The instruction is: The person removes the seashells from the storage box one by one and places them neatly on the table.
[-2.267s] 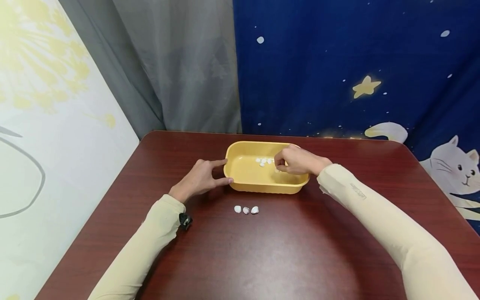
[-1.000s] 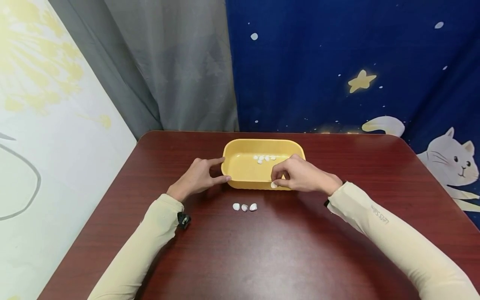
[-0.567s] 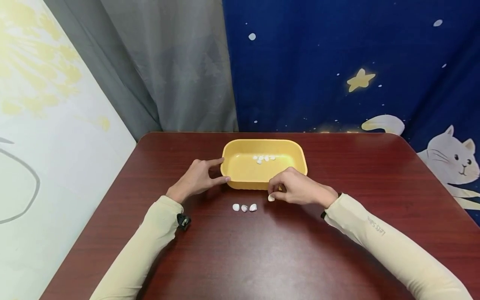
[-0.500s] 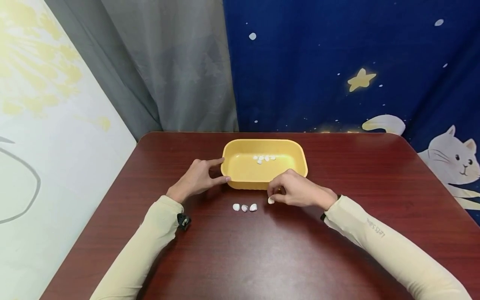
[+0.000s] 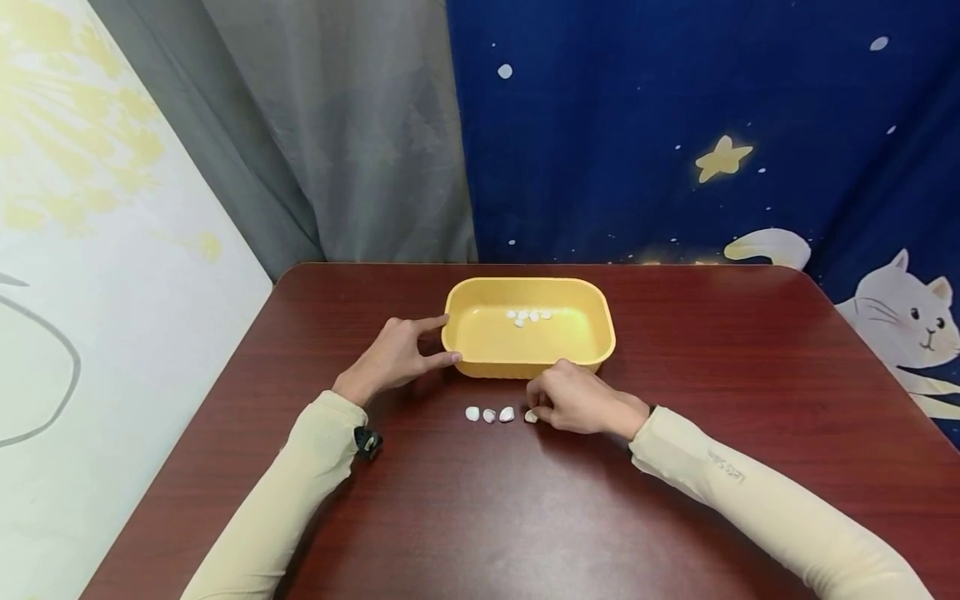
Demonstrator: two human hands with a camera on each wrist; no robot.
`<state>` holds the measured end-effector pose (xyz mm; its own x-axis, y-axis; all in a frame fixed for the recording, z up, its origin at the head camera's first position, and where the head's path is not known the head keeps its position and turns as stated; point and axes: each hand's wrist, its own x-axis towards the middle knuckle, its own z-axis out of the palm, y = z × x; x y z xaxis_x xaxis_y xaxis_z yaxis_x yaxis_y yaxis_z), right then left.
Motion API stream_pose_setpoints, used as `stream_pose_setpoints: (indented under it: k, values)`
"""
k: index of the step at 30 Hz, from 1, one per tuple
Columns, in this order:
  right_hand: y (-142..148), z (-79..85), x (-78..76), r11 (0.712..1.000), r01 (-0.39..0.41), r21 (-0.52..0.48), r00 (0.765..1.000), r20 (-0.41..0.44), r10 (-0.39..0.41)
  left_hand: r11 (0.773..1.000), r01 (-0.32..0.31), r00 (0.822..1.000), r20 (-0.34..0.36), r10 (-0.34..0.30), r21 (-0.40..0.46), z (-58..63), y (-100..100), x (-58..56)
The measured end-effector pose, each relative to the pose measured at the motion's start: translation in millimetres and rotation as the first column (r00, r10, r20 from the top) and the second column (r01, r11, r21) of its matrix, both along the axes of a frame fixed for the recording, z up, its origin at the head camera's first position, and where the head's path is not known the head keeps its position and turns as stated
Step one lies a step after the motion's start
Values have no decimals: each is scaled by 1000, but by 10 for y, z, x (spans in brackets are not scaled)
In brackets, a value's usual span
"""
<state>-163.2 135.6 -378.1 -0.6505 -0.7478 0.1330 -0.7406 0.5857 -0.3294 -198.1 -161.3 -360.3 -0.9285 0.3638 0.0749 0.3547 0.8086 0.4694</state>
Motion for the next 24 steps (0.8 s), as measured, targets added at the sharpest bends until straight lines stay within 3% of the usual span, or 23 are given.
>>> stream_pose_setpoints:
  k: [11,24]
  values:
    - [-67,-34,0,999,47,28,998,-46,-46,1000,-9,1000,9,9,3,-12,7,9]
    - [-71,-45,-13,998,41,37,997,-67,-38,1000,-7,1000,10,7,5,-8,0,-9]
